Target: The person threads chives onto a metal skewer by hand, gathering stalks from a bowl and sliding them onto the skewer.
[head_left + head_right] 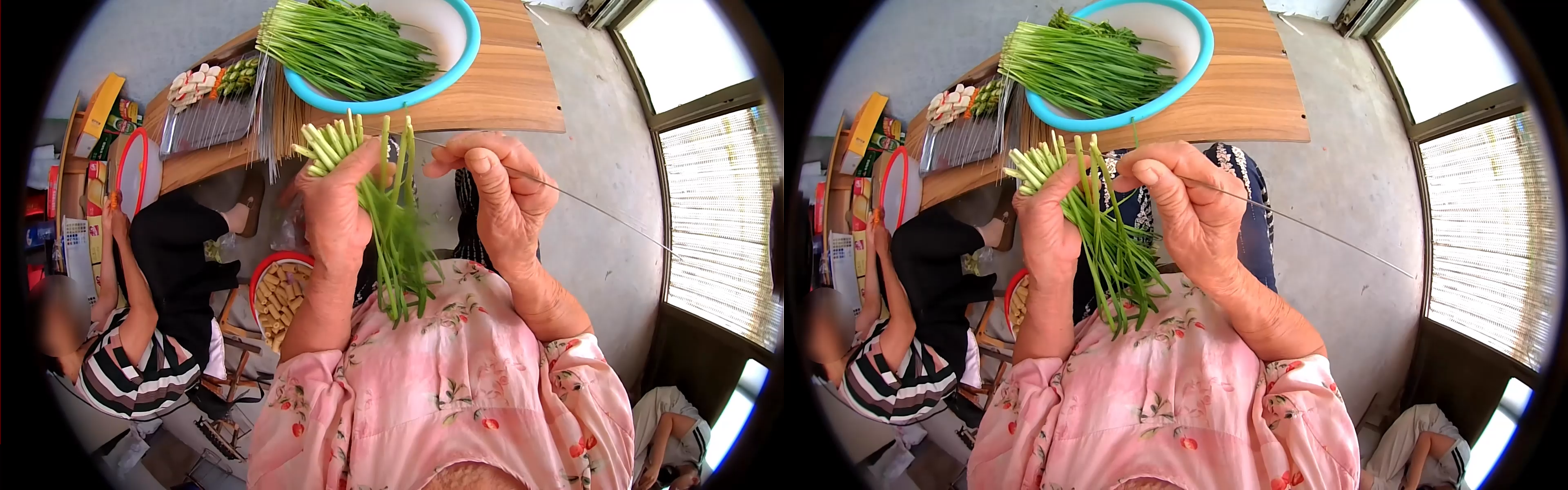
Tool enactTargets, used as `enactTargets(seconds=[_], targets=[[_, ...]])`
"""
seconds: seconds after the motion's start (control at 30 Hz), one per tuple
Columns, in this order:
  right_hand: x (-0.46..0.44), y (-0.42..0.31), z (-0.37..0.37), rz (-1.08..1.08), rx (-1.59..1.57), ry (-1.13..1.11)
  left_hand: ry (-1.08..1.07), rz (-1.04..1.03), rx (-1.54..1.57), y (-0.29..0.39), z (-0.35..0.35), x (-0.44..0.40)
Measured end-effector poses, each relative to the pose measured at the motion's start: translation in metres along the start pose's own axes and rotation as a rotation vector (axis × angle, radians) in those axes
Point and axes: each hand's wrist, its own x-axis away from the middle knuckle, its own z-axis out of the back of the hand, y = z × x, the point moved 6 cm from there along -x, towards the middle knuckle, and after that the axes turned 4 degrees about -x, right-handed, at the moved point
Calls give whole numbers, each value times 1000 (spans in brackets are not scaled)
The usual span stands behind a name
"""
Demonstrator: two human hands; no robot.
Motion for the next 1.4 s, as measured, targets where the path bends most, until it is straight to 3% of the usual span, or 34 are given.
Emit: enactTargets(seconds=[0.47, 0.67, 1.27, 1.4], targets=[[-4, -3, -4, -47, 79, -19, 52, -69, -80, 5, -2, -3], [-3, -11, -5, 85, 204, -35, 51, -133, -85, 8, -4, -2], [2, -10, -6, 132, 260, -48, 89, -139, -149, 5, -4, 0], [2, -14, -7, 230, 323, -45, 83, -151, -153, 5, -4, 1]])
